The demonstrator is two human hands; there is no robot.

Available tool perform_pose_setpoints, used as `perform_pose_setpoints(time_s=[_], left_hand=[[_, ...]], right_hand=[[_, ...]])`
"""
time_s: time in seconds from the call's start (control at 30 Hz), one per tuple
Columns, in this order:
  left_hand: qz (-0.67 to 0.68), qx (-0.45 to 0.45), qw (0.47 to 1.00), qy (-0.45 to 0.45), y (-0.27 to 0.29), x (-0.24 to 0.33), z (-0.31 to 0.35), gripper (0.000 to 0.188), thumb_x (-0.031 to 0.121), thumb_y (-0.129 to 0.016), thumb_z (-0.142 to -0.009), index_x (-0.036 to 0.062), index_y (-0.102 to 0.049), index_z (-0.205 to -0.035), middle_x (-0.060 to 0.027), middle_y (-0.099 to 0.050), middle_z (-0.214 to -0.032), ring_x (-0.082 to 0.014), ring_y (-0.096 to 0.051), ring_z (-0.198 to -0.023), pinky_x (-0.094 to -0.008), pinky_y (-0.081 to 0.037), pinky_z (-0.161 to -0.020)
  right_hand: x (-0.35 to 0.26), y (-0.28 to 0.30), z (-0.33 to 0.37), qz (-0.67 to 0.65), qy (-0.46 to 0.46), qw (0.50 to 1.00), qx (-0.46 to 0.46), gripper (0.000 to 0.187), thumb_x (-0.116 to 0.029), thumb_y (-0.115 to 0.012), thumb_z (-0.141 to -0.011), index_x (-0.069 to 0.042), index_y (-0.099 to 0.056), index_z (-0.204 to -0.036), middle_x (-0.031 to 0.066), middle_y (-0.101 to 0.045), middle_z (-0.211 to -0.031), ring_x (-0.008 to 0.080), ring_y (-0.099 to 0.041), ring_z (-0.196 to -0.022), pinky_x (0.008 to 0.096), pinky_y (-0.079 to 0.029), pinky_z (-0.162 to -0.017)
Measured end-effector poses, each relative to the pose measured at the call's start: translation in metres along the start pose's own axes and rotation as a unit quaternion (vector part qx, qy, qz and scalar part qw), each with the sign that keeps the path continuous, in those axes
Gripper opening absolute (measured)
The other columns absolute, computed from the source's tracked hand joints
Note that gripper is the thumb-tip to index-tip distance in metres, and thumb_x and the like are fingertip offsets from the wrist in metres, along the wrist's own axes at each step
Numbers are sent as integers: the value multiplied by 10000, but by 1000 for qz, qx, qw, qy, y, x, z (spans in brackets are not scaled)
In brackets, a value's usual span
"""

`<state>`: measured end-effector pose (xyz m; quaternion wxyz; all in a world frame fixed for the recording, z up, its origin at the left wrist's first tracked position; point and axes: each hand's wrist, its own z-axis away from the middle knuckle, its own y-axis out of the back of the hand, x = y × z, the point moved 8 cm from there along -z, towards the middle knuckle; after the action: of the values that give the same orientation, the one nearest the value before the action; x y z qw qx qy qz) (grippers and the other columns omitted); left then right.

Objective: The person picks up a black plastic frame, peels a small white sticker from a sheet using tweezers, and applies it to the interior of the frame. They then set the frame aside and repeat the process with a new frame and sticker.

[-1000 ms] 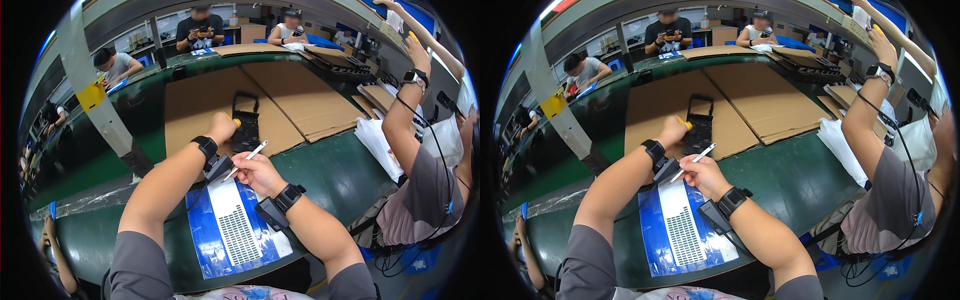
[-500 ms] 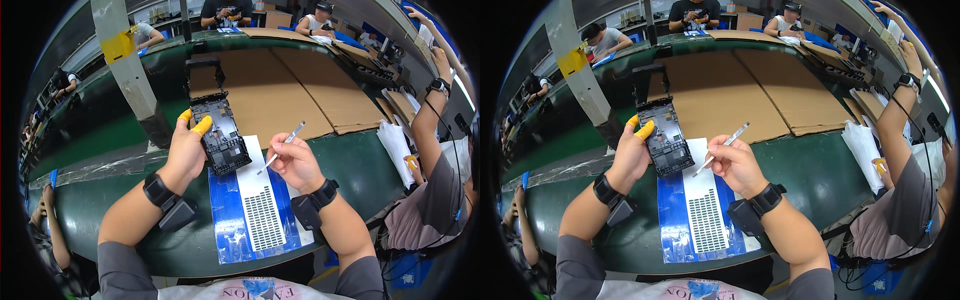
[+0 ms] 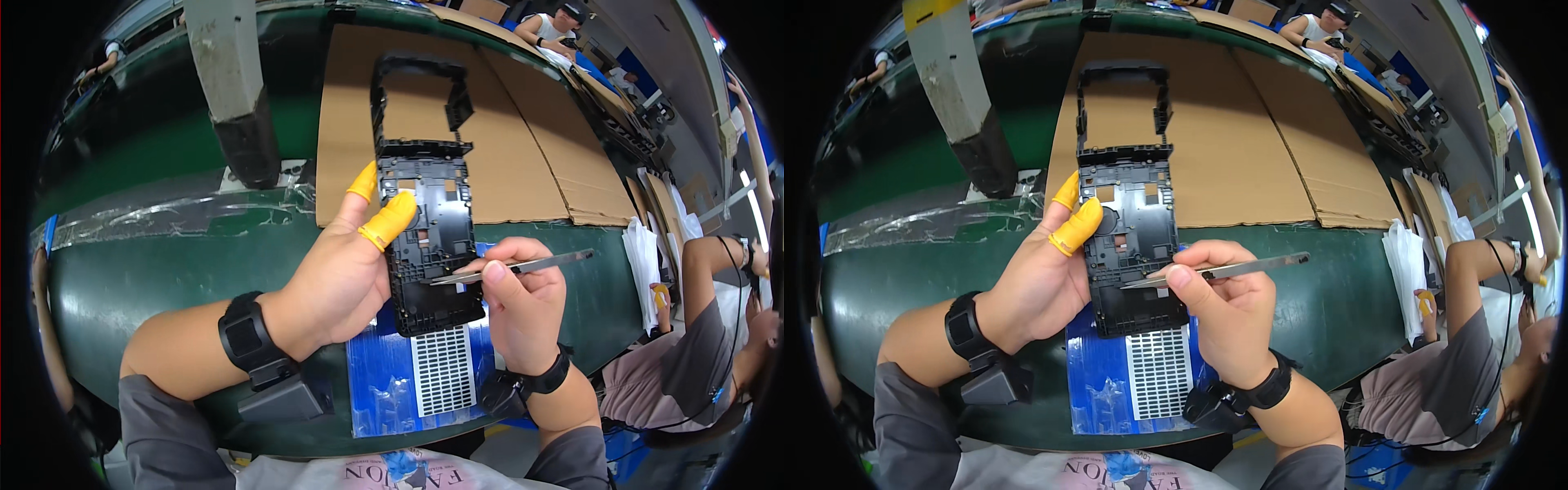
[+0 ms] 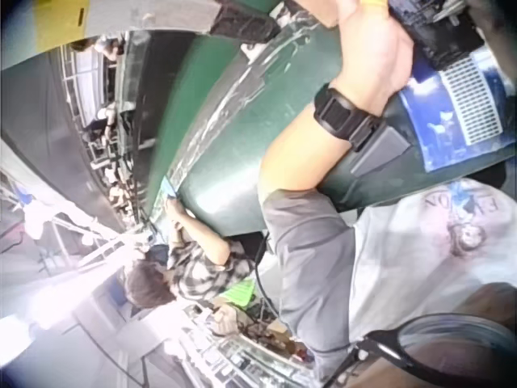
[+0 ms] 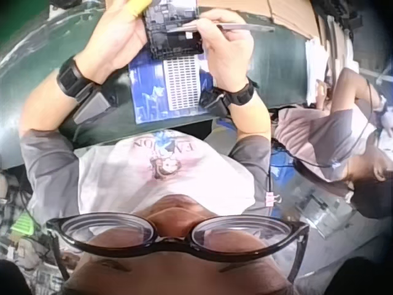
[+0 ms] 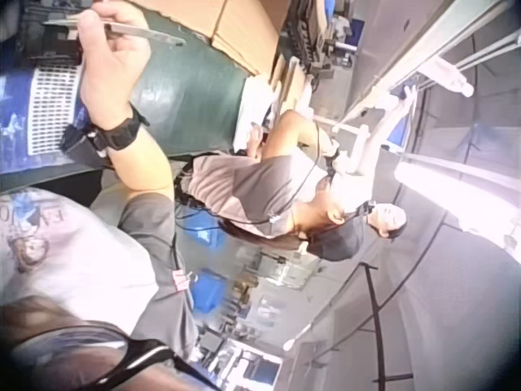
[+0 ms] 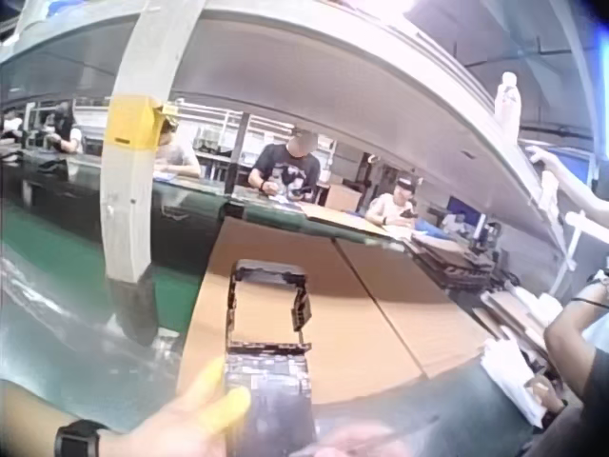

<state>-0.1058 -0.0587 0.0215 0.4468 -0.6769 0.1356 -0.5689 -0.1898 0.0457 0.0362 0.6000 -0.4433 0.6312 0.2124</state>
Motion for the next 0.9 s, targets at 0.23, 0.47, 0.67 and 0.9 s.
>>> perform_pose_setpoints(time_s=[0.23, 0.47, 0.67, 0.9], left_hand=[[-4, -36, 999, 1, -6, 0, 6, 451, 191, -406, -882, 172, -215, -1290, -45, -423, -1170, -157, -472, -1033, -320, -431, -840], [7, -35, 999, -14, -10, 0, 9, 444, 164, -404, -882, 170, -225, -1288, -42, -420, -1172, -156, -469, -1032, -316, -423, -847], [6, -22, 1000, -19, -6, -3, 7, 447, 134, -407, -878, 164, -228, -1286, -39, -427, -1161, -143, -472, -1017, -305, -422, -842], [6, -26, 999, -18, -7, -1, 9, 481, 113, -425, -865, 161, -206, -1291, -47, -426, -1159, -143, -469, -1023, -303, -422, -841]], right_hand=[[-4, -5, 5, -19, 15, 1000, -3, 163, 11, -564, -760, 19, -502, -910, 108, -575, -833, 155, -576, -766, 241, -445, -707], [-4, -3, 6, 4, 3, 1000, -9, 170, 6, -573, -758, 25, -507, -914, 108, -567, -855, 169, -583, -783, 258, -450, -726], [-1, -2, 5, 3, -4, 1000, -9, 177, 3, -577, -756, 25, -506, -917, 107, -575, -846, 161, -583, -778, 253, -449, -722], [1, -3, 5, 9, -9, 1000, 4, 179, 3, -575, -759, 26, -506, -922, 117, -587, -835, 149, -579, -764, 242, -452, -708]])
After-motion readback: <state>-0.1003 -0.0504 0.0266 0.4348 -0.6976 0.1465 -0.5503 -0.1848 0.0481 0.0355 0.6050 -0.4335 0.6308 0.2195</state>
